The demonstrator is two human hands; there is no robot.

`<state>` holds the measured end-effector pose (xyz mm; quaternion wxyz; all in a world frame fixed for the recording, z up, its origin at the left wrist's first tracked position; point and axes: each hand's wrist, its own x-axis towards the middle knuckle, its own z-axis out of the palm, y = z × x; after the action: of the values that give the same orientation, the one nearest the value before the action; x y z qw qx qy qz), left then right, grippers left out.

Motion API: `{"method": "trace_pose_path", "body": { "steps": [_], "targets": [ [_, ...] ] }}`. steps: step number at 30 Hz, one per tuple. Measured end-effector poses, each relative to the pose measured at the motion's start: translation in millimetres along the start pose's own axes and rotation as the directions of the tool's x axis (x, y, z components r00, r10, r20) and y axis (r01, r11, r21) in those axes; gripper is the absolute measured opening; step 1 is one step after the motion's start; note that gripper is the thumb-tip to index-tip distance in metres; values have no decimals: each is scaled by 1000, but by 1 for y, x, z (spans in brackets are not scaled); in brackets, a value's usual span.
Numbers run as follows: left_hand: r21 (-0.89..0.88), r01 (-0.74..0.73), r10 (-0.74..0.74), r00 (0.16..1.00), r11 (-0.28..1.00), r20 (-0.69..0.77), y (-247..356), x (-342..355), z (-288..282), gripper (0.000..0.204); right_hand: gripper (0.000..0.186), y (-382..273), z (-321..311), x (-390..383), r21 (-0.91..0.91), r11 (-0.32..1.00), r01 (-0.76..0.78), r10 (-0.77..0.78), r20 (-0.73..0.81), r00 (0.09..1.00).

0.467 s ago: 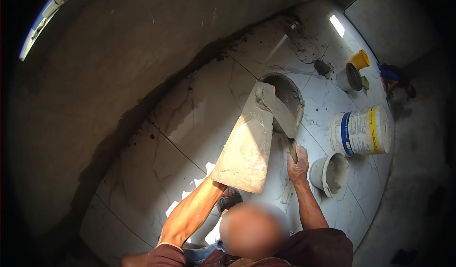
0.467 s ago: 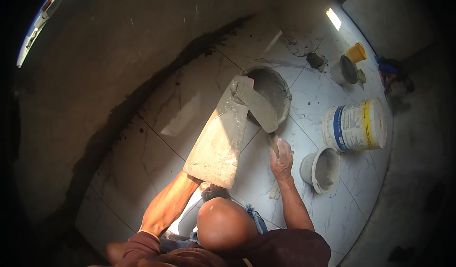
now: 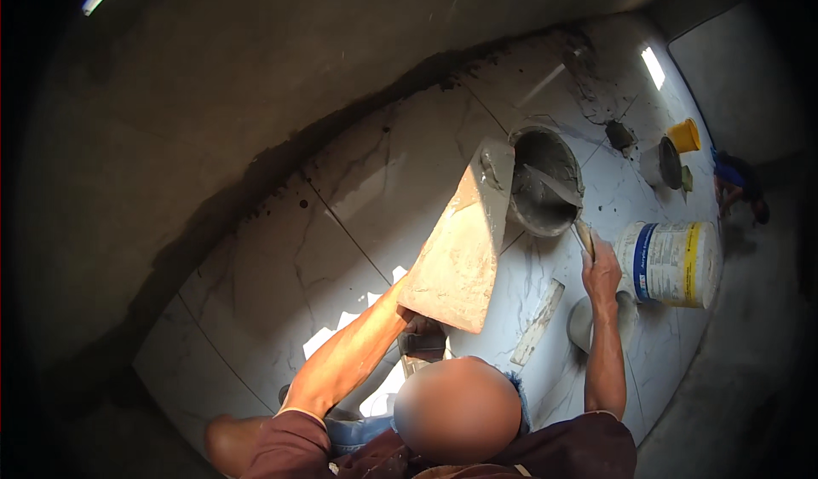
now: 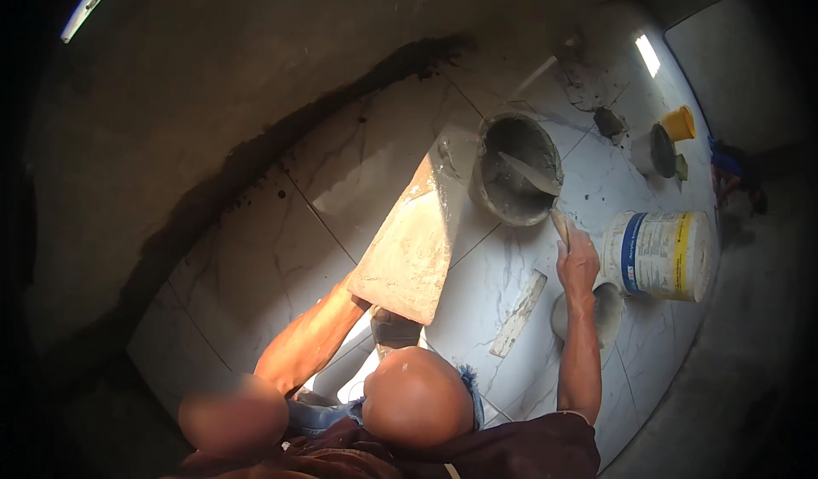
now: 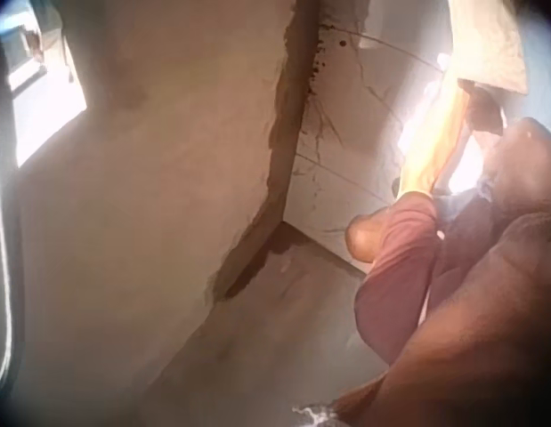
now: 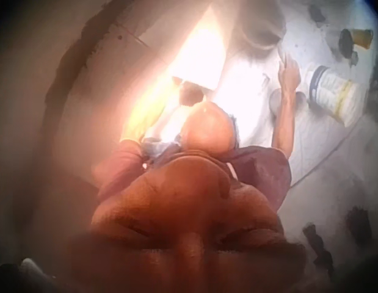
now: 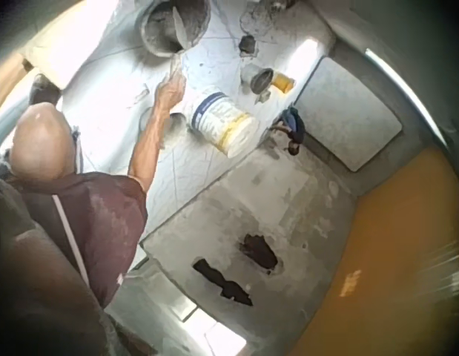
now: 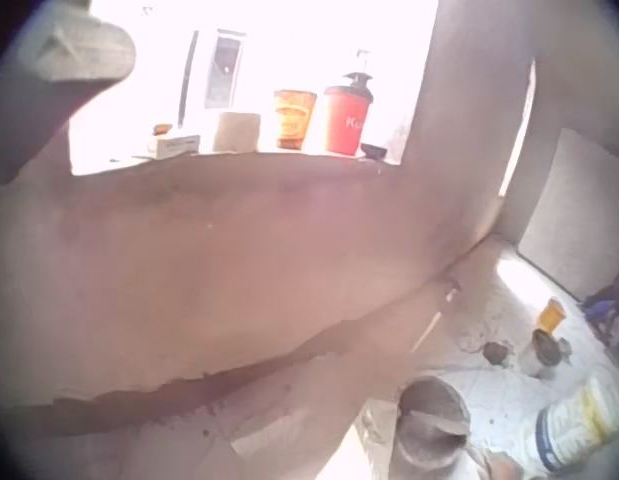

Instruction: The person scoops mortar from a bucket onto a float using a trowel, then applies and smooths the mortar along the base of the wall.

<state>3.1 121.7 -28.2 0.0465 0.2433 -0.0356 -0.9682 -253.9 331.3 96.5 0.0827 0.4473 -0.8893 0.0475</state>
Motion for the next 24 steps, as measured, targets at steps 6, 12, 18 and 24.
{"method": "trace_pose_path", "body": {
  "steps": [6, 12, 18, 24],
  "targets": [
    [-4, -64, 64, 998, 998, -10, 5, -18, 0, 48, 42, -16, 7, 71, -163, 978, 127, -111, 101, 989],
    [-5, -134, 133, 989, 991, -68, 10, -34, -12, 50, 61, -157, 65, 32, 797, -89, -598, -407, 519, 752],
    [22, -181, 182, 972, 983, -147, 24, -61, -26, 53, 39, -236, 116, 5, 544, -527, -654, -444, 479, 757],
    [118, -210, 229, 957, 971, -178, 49, -70, -27, 55, 20, -269, 110, 35, 721, -435, -539, -402, 380, 833]
  ]
}}
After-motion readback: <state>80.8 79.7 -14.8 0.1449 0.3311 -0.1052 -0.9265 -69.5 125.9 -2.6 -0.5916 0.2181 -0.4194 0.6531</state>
